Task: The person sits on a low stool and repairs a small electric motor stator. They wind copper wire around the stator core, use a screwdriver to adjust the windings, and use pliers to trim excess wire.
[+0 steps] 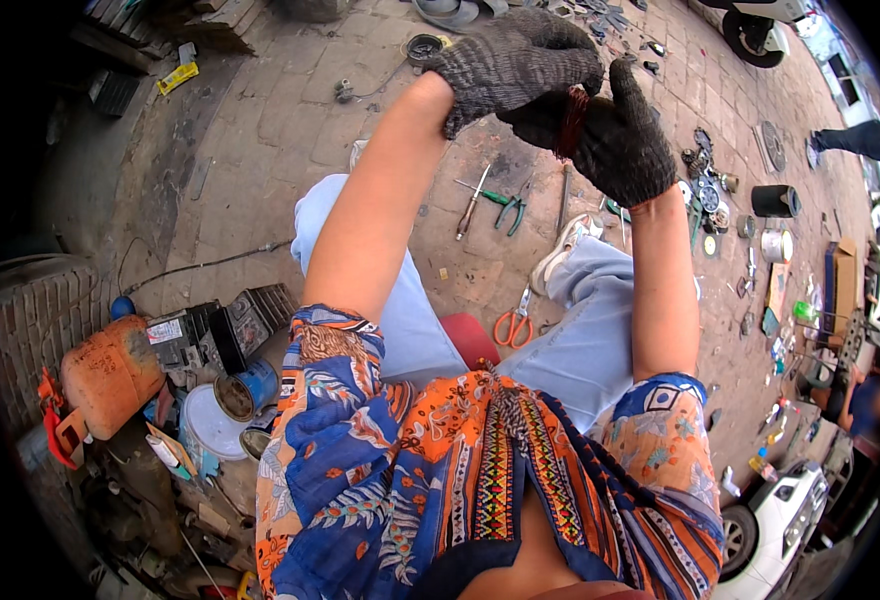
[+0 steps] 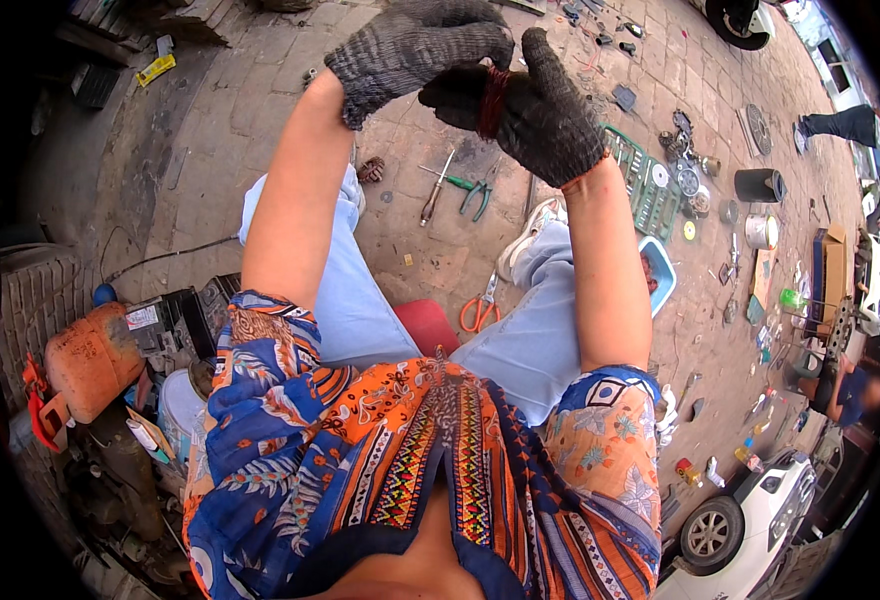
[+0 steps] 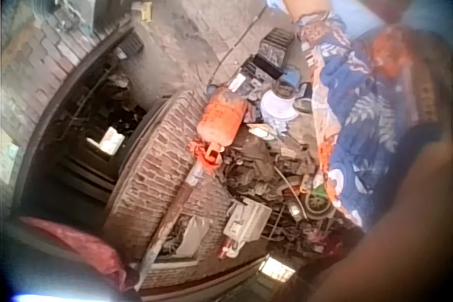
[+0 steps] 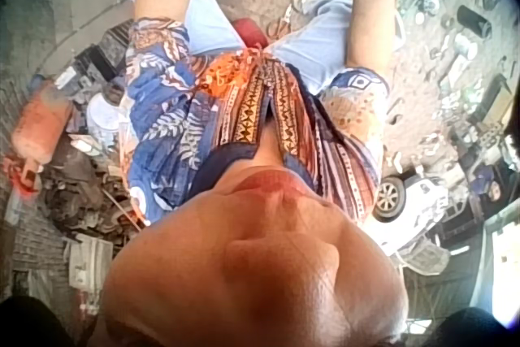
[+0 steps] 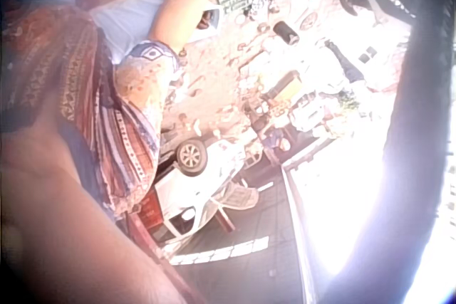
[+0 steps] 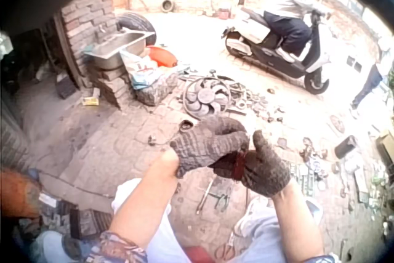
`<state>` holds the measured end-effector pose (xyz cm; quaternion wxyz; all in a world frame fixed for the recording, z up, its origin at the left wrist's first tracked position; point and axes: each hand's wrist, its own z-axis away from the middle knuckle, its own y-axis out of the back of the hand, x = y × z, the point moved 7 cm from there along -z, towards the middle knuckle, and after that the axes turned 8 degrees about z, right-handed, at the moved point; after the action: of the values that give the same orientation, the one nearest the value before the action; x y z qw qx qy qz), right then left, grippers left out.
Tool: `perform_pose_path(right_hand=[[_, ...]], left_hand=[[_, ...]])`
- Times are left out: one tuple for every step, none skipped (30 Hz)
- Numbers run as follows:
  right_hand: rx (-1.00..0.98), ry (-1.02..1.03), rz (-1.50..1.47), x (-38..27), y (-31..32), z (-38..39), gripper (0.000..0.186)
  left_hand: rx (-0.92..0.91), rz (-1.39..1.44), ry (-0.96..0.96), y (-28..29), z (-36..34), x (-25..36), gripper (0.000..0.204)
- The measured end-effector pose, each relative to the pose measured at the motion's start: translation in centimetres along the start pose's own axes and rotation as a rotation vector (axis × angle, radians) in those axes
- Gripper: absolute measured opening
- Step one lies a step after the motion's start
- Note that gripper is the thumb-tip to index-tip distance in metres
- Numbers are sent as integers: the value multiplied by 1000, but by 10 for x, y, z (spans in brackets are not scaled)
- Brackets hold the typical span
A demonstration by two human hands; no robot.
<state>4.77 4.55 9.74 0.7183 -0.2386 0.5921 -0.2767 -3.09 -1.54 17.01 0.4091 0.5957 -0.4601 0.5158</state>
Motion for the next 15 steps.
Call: perform_pose_path(right_hand=[[-6,-2,11,1,-1,0,80],[-25,10,58,0,-4,1,76],[-45,20,105,-1,-9,2,72],[-66,30,152,-1,-12,2,69],[-111,37,237,1,-15,3,64],[-153,45,324,1,-18,5,60],[-196,53,411,1,-22,6,56],[-192,28,460,3,-23,7,55],[-180,7,513,1,-25,9,53],[-167,-15,565,-1,-27,12,52],[-158,-18,588,-4,-29,14,51],[-162,-24,606,-4,-33,14,51],[-165,-29,624,-4,-34,13,50],[-163,-26,627,-2,-33,12,50],[-159,-22,630,0,-31,10,50]], left_hand=[[20,-15,4,0,0,-1,26],[39,-30,8,1,0,-1,26],[54,-65,-24,4,1,1,26],[68,-101,-56,6,2,3,26],[82,-136,-88,9,4,5,26],[93,-156,-88,10,3,4,27],[104,-177,-89,10,2,2,28],[116,-197,-89,11,2,1,28],[93,-170,-88,9,0,0,29],[70,-143,-87,8,-2,0,29],[46,-116,-86,6,-4,-1,29],[74,-132,-99,8,-2,-2,30],[101,-147,-113,9,-1,-4,30],[127,-163,-126,11,0,-5,30],[132,-175,-130,12,0,-5,30]])
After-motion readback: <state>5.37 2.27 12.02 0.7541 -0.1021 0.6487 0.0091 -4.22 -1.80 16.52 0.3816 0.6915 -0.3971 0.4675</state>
